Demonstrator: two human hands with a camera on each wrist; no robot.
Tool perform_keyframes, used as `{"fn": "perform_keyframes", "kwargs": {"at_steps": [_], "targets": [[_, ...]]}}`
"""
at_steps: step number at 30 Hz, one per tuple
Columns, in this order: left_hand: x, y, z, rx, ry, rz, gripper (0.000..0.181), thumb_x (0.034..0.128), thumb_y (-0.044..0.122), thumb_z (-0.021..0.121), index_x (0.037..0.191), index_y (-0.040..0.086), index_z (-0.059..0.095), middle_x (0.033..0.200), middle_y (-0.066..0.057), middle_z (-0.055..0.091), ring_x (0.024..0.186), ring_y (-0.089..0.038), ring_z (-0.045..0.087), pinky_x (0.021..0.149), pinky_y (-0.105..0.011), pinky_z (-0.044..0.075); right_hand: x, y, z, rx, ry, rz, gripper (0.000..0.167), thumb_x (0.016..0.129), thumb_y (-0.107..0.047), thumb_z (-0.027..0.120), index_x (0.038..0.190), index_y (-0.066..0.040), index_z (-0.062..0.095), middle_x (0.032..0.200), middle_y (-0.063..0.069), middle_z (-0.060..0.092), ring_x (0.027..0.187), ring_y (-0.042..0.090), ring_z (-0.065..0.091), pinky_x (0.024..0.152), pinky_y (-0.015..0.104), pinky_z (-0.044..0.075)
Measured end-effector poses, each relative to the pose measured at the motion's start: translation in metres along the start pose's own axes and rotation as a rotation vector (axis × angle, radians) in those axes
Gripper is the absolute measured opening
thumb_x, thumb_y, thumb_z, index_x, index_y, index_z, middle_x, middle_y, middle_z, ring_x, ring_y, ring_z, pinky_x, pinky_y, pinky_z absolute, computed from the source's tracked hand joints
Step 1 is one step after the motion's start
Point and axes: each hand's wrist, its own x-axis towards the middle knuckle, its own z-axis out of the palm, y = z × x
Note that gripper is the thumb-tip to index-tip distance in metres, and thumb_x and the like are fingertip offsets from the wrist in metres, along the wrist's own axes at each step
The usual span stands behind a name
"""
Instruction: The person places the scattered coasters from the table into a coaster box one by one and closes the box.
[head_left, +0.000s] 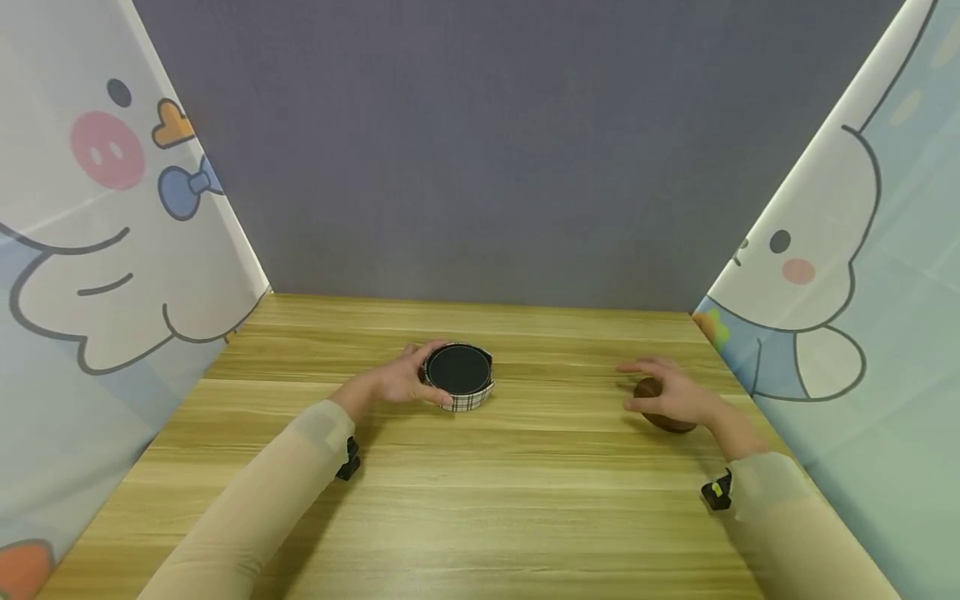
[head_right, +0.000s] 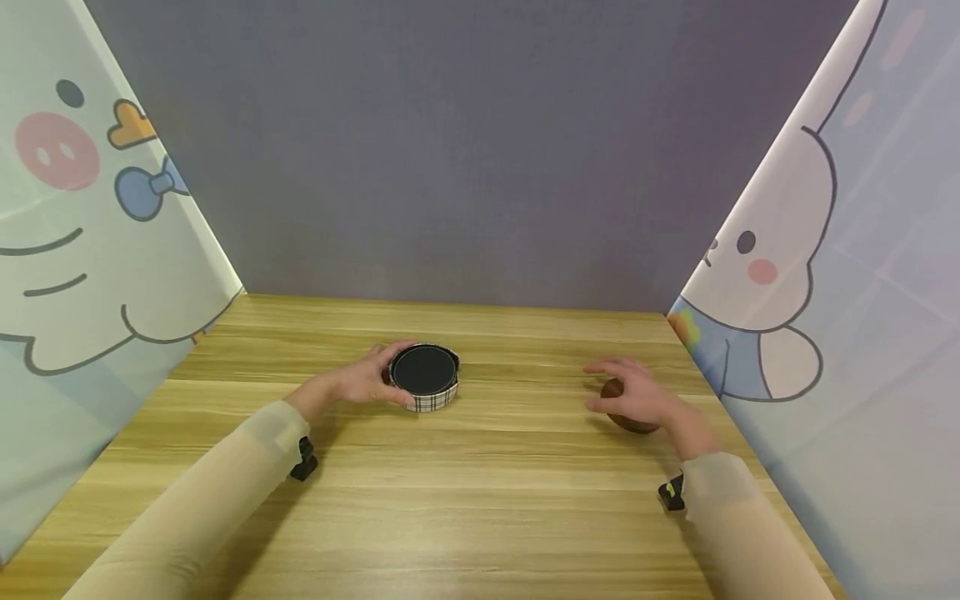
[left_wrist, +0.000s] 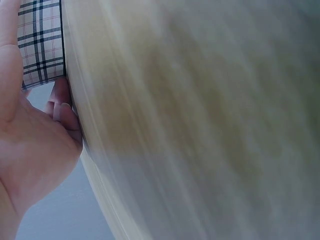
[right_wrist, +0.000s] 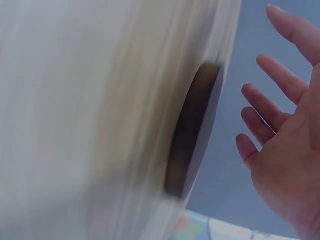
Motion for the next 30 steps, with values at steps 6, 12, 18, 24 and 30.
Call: {"fn": "perform_keyframes", "kwargs": {"at_steps": [6,12,18,24,30], "targets": [[0.001,-0.001,0.001,-0.005,0.003,0.0,0.122,0.081,0.053,0.098,0.175,0.033,0.022,0.165,-0.028,0.026,0.146,-0.052,0.039,0.123,-0.075,0.029,-0.019,0.026,-0.01,-0.03,-0.043,0.08,0.089,0.088,-0.039,0.091,0.159,-0.002,0.052,0.162,0.036,0.039,0.146,0.063,0.036,0.109,0.083,0.036],[0.0,-0.001,0.001,0.0,0.01,0.0,0.122,0.0809,0.052,0.098,0.175,0.033,0.023,0.165,-0.027,0.027,0.146,-0.052,0.04,0.123,-0.075,0.029,-0.03,0.042,-0.012,-0.045,-0.115,0.176,0.108,0.085,-0.044,0.093,0.166,0.001,0.038,0.161,0.04,0.032,0.144,0.064,0.036,0.106,0.08,0.041],[0.0,-0.001,0.001,-0.005,0.016,0.002,0.122,0.0806,0.051,0.098,0.175,0.033,0.024,0.165,-0.028,0.027,0.147,-0.053,0.038,0.123,-0.076,0.028,-0.032,0.045,-0.011,-0.055,-0.108,0.18,0.109,0.083,-0.043,0.094,0.165,0.002,0.039,0.16,0.043,0.033,0.144,0.065,0.035,0.107,0.081,0.04],[0.001,-0.002,0.002,-0.005,0.01,-0.003,0.121,0.0809,0.051,0.098,0.174,0.034,0.024,0.165,-0.027,0.026,0.147,-0.053,0.038,0.124,-0.076,0.028,-0.03,0.042,-0.01,-0.07,-0.098,0.177,0.107,0.084,-0.044,0.094,0.165,0.001,0.041,0.159,0.043,0.035,0.142,0.065,0.036,0.106,0.081,0.041],[0.0,-0.001,0.002,-0.01,0.008,-0.017,0.122,0.081,0.053,0.098,0.175,0.036,0.022,0.166,-0.027,0.025,0.146,-0.052,0.039,0.123,-0.076,0.029,-0.024,0.032,-0.007,-0.102,-0.047,0.138,0.102,0.084,-0.047,0.093,0.163,-0.001,0.047,0.157,0.039,0.043,0.14,0.061,0.044,0.106,0.078,0.043]]}}
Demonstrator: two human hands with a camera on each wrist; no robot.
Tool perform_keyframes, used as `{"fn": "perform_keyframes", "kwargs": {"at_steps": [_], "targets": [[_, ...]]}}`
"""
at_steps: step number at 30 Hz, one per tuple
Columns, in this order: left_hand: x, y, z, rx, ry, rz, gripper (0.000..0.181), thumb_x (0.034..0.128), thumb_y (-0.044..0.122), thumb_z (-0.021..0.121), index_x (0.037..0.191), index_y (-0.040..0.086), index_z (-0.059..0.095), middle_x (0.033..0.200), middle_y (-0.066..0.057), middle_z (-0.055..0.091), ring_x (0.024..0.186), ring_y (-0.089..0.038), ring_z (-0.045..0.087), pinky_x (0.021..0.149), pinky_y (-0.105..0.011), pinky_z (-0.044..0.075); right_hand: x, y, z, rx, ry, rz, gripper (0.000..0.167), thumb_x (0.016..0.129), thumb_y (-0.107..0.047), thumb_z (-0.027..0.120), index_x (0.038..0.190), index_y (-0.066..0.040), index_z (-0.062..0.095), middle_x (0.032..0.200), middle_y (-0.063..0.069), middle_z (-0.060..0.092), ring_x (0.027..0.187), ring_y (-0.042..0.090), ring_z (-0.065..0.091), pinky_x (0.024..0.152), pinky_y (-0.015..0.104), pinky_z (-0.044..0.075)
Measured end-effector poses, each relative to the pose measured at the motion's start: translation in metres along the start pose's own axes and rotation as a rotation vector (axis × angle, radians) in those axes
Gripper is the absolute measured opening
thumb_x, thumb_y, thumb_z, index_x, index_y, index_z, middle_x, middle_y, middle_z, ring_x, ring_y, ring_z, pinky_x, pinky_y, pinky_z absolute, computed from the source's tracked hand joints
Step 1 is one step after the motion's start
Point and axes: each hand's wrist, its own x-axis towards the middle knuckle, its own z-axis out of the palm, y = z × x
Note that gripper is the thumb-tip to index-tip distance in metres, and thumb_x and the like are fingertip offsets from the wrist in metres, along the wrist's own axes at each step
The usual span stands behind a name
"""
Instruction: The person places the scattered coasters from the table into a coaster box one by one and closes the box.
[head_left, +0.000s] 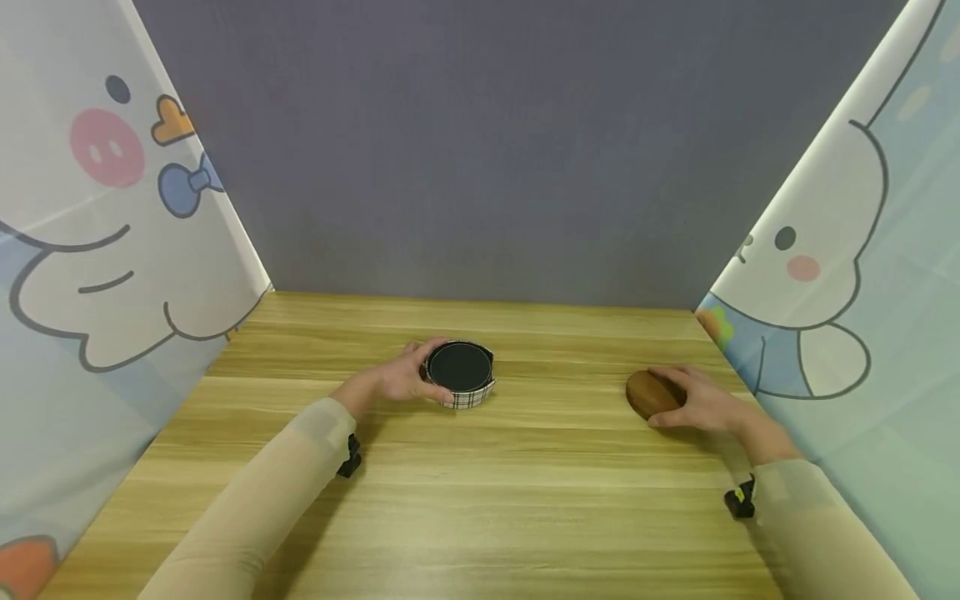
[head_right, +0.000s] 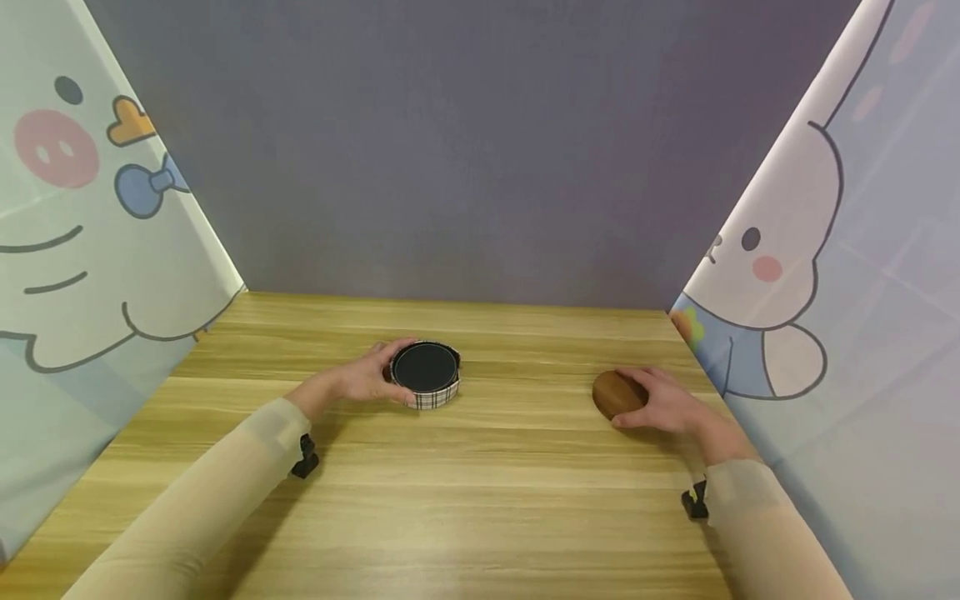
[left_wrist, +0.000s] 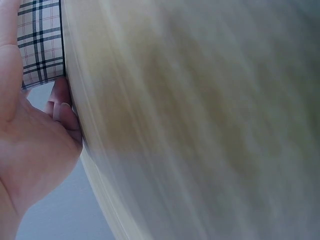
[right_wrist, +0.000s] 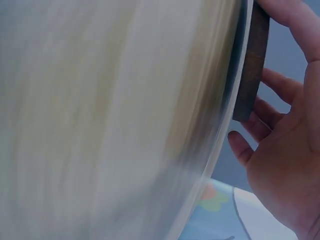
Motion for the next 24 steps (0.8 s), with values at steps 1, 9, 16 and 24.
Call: {"fn": "perform_keyframes", "kwargs": {"at_steps": [1,9,16,24], "targets": [[0.0,0.001,0.0,-0.003,0.0,-0.002,0.122,0.0808,0.053,0.098,0.175,0.036,0.022,0.167,-0.026,0.024,0.146,-0.051,0.04,0.123,-0.076,0.029,0.002,-0.003,0.0,-0.006,0.012,-0.005,0.102,0.084,-0.048,0.093,0.163,-0.002,0.048,0.158,0.038,0.044,0.141,0.061,0.045,0.107,0.078,0.043],[-0.001,0.003,-0.002,0.003,-0.001,0.005,0.121,0.0814,0.051,0.098,0.175,0.033,0.023,0.166,-0.027,0.026,0.146,-0.052,0.04,0.123,-0.076,0.03,0.019,-0.025,0.005,-0.002,0.053,-0.017,0.103,0.084,-0.054,0.092,0.165,-0.01,0.048,0.16,0.034,0.044,0.144,0.057,0.042,0.11,0.079,0.041],[-0.001,0.003,-0.001,0.008,-0.003,0.002,0.122,0.0813,0.052,0.097,0.175,0.034,0.021,0.167,-0.028,0.025,0.147,-0.053,0.04,0.123,-0.076,0.03,0.035,-0.046,0.01,0.04,0.051,-0.047,0.102,0.085,-0.054,0.091,0.167,-0.011,0.046,0.163,0.031,0.041,0.145,0.055,0.041,0.108,0.078,0.042],[-0.002,0.004,-0.001,-0.002,-0.006,-0.001,0.122,0.0821,0.051,0.097,0.175,0.034,0.021,0.167,-0.028,0.024,0.147,-0.053,0.039,0.123,-0.076,0.03,0.057,-0.074,0.018,0.077,0.036,-0.099,0.1,0.088,-0.054,0.089,0.169,-0.015,0.045,0.167,0.024,0.039,0.152,0.054,0.034,0.114,0.078,0.038]]}}
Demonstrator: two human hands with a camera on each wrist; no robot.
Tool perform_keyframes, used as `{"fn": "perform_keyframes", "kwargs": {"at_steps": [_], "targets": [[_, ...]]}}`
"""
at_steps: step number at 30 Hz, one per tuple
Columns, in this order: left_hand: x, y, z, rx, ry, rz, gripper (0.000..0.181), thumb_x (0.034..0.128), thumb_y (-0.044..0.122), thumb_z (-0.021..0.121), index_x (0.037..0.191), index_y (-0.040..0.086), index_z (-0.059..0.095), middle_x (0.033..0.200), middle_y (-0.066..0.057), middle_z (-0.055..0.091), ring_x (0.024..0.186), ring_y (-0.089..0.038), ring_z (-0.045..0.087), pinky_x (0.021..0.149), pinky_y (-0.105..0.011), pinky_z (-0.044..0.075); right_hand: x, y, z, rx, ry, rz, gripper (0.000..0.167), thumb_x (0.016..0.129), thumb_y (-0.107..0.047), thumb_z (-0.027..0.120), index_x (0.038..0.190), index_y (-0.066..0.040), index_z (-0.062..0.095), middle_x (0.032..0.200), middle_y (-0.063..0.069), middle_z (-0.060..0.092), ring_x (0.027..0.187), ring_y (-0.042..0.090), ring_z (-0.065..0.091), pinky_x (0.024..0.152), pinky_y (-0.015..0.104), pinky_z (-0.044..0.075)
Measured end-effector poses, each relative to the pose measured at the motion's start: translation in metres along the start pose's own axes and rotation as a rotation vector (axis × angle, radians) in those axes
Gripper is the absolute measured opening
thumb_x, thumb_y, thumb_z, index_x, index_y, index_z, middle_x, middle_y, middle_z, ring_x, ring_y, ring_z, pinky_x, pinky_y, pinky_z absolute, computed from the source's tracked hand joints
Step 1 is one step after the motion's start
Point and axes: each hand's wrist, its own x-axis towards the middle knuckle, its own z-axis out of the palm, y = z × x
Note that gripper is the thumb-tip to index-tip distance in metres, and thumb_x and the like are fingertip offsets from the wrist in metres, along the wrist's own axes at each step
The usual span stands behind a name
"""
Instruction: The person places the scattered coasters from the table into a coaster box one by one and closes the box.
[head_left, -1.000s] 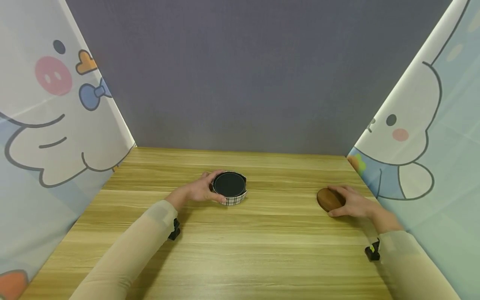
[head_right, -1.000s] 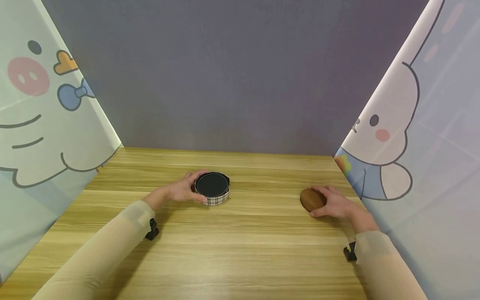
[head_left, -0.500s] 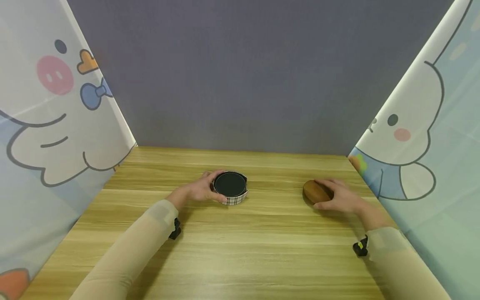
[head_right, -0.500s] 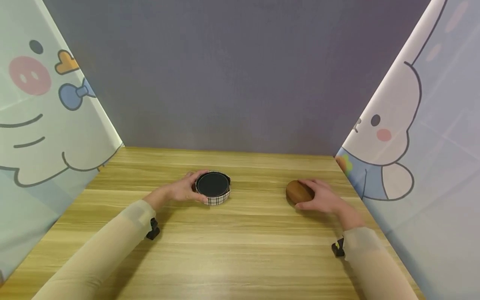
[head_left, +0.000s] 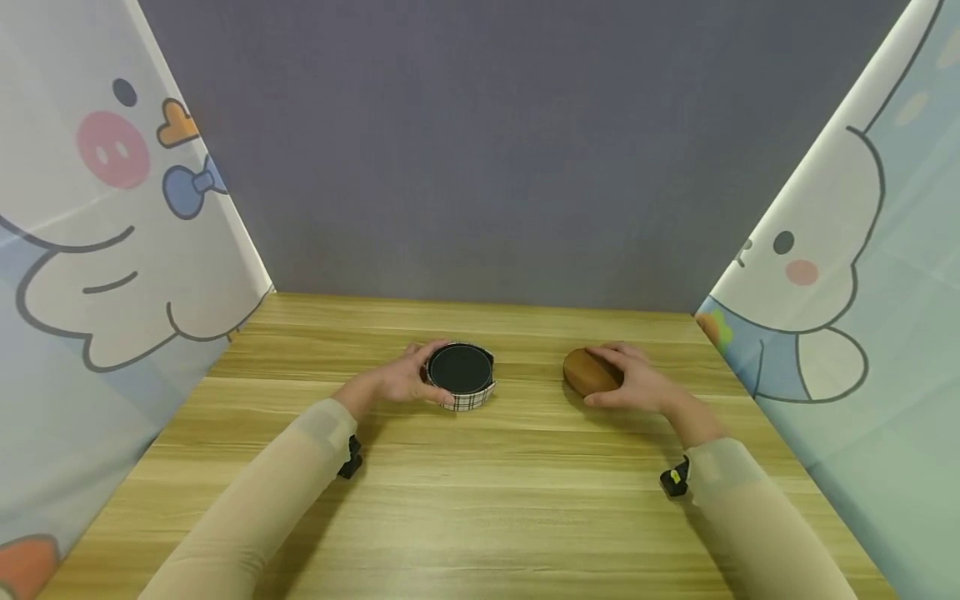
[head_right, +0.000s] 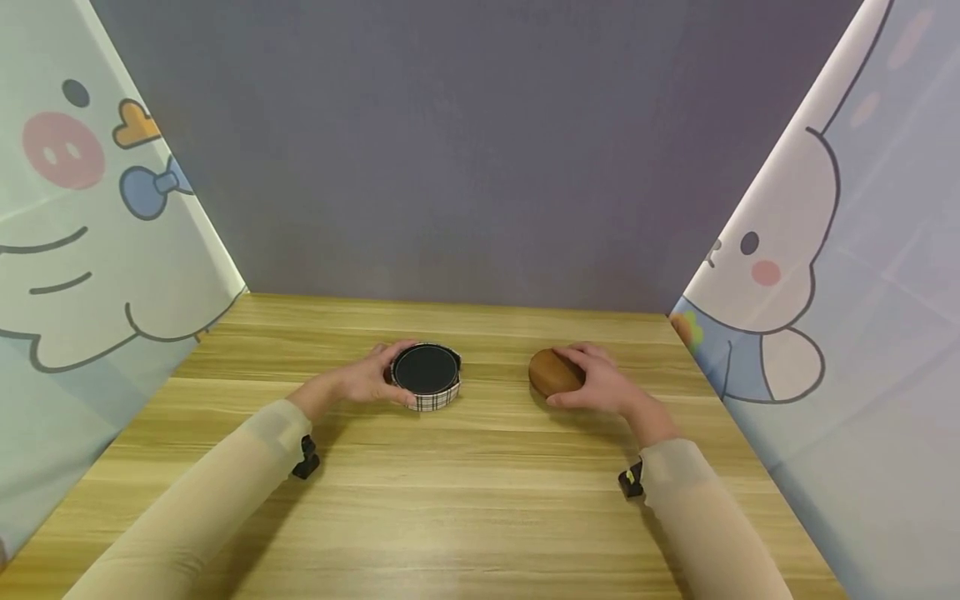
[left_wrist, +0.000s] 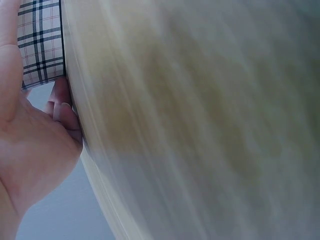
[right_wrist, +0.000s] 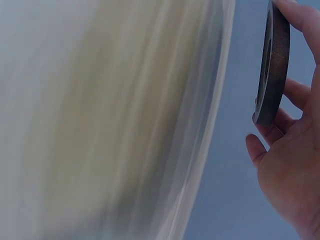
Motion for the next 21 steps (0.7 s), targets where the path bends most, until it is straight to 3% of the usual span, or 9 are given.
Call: {"fn": "perform_keyframes", "kwargs": {"at_steps": [10,21], "targets": [[0.001,-0.002,0.0,0.007,-0.002,0.0,0.123,0.0816,0.052,0.097,0.176,0.033,0.021,0.167,-0.028,0.024,0.148,-0.054,0.039,0.123,-0.077,0.028,0.033,-0.041,0.019,0.076,-0.018,-0.048,0.102,0.086,-0.056,0.09,0.169,-0.019,0.045,0.168,0.015,0.039,0.154,0.046,0.03,0.115,0.074,0.039],[0.001,-0.001,0.001,0.013,0.0,-0.005,0.124,0.081,0.054,0.097,0.176,0.034,0.02,0.168,-0.028,0.024,0.148,-0.053,0.039,0.123,-0.077,0.028,0.062,-0.082,0.042,0.105,-0.015,-0.17,0.1,0.084,-0.053,0.093,0.168,-0.019,0.049,0.167,0.012,0.043,0.155,0.041,0.034,0.12,0.069,0.036]]}}
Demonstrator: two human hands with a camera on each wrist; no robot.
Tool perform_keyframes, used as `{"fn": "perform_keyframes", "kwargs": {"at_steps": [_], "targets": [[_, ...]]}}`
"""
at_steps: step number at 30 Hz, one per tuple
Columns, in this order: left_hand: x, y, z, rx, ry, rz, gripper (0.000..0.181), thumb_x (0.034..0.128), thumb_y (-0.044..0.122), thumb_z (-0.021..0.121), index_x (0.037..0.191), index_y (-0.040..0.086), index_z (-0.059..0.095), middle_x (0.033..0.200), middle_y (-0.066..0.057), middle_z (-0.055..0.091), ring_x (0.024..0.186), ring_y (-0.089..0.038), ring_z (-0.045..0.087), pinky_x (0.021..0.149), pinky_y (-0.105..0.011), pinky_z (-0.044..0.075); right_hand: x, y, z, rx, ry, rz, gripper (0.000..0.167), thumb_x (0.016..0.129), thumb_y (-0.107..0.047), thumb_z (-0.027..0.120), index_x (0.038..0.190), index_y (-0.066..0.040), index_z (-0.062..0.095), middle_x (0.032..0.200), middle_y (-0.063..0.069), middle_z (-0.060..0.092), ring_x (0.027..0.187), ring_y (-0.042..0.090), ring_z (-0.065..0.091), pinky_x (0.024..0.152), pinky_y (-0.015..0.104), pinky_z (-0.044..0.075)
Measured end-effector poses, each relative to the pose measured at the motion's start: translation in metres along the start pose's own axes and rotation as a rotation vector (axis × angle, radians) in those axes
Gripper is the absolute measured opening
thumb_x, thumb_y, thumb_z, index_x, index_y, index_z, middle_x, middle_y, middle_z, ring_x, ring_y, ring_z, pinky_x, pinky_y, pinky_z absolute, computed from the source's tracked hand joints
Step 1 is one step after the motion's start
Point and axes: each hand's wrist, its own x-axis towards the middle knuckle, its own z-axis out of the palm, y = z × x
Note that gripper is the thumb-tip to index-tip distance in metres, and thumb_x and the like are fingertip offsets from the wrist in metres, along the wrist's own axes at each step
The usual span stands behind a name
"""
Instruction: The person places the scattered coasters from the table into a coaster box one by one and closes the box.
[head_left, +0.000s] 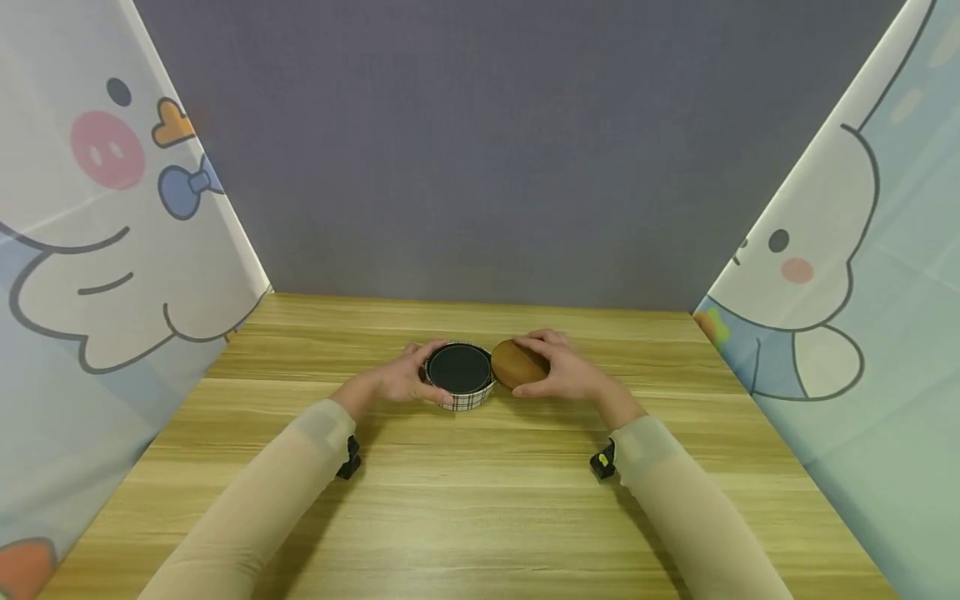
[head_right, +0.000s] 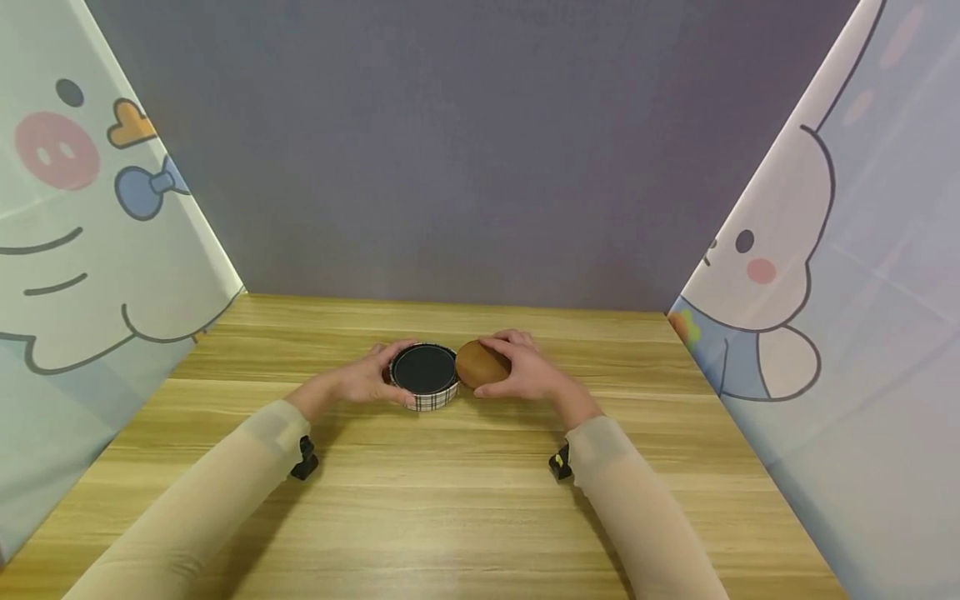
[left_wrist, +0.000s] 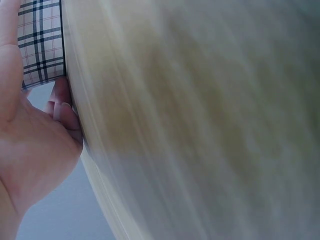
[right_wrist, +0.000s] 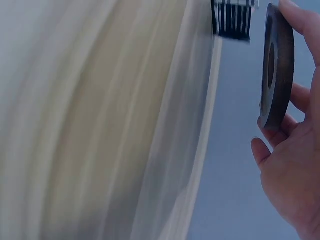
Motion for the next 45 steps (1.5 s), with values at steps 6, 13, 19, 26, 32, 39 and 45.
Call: {"fn": "perform_keyframes", "kwargs": {"at_steps": [6,13,19,26,32,39,45], "targets": [[0.0,0.0,0.0,0.018,0.002,-0.002,0.123,0.0823,0.056,0.095,0.176,0.034,0.019,0.168,-0.027,0.024,0.144,-0.049,0.043,0.123,-0.071,0.033,0.016,-0.015,0.015,-0.007,-0.053,-0.03,0.099,0.087,-0.056,0.089,0.169,-0.021,0.046,0.169,0.012,0.042,0.156,0.04,0.034,0.122,0.068,0.035],[0.001,-0.001,0.001,0.067,0.013,0.018,0.12,0.083,0.058,0.094,0.175,0.034,0.021,0.164,-0.026,0.03,0.146,-0.047,0.042,0.122,-0.071,0.034,0.03,-0.029,0.027,0.004,-0.099,0.007,0.101,0.088,-0.063,0.086,0.171,-0.025,0.044,0.173,0.007,0.039,0.161,0.037,0.029,0.124,0.065,0.035],[0.001,-0.002,0.0,0.065,0.005,0.019,0.117,0.0851,0.059,0.092,0.175,0.035,0.021,0.162,-0.026,0.031,0.144,-0.047,0.042,0.121,-0.071,0.034,0.042,-0.039,0.033,-0.021,-0.101,-0.02,0.096,0.09,-0.063,0.083,0.17,-0.025,0.045,0.174,0.006,0.041,0.161,0.036,0.029,0.126,0.066,0.032],[0.001,0.0,-0.001,0.075,-0.009,0.019,0.117,0.0862,0.062,0.09,0.176,0.036,0.019,0.164,-0.026,0.028,0.147,-0.048,0.04,0.12,-0.073,0.036,0.052,-0.048,0.042,-0.024,-0.114,-0.058,0.091,0.093,-0.063,0.081,0.169,-0.027,0.046,0.176,0.005,0.039,0.158,0.034,0.031,0.125,0.065,0.032],[0.0,0.002,0.0,0.073,-0.015,0.013,0.12,0.0847,0.063,0.09,0.176,0.035,0.018,0.168,-0.025,0.025,0.149,-0.048,0.039,0.12,-0.072,0.036,0.054,-0.053,0.047,-0.013,-0.121,-0.059,0.088,0.096,-0.059,0.081,0.169,-0.028,0.045,0.179,0.003,0.036,0.154,0.032,0.032,0.125,0.064,0.032],[0.001,0.004,0.0,0.056,-0.02,0.016,0.12,0.0851,0.062,0.091,0.176,0.033,0.019,0.168,-0.025,0.025,0.148,-0.048,0.039,0.119,-0.071,0.037,0.054,-0.054,0.046,-0.016,-0.14,-0.032,0.086,0.097,-0.06,0.079,0.17,-0.032,0.044,0.182,0.001,0.03,0.154,0.032,0.03,0.125,0.064,0.029],[0.0,0.002,0.0,0.051,-0.024,0.014,0.121,0.0853,0.062,0.09,0.177,0.033,0.017,0.169,-0.026,0.023,0.147,-0.048,0.039,0.119,-0.07,0.038,0.054,-0.057,0.045,0.007,-0.174,0.006,0.089,0.096,-0.061,0.081,0.17,-0.033,0.041,0.183,-0.001,0.027,0.158,0.033,0.026,0.124,0.063,0.027]]}}
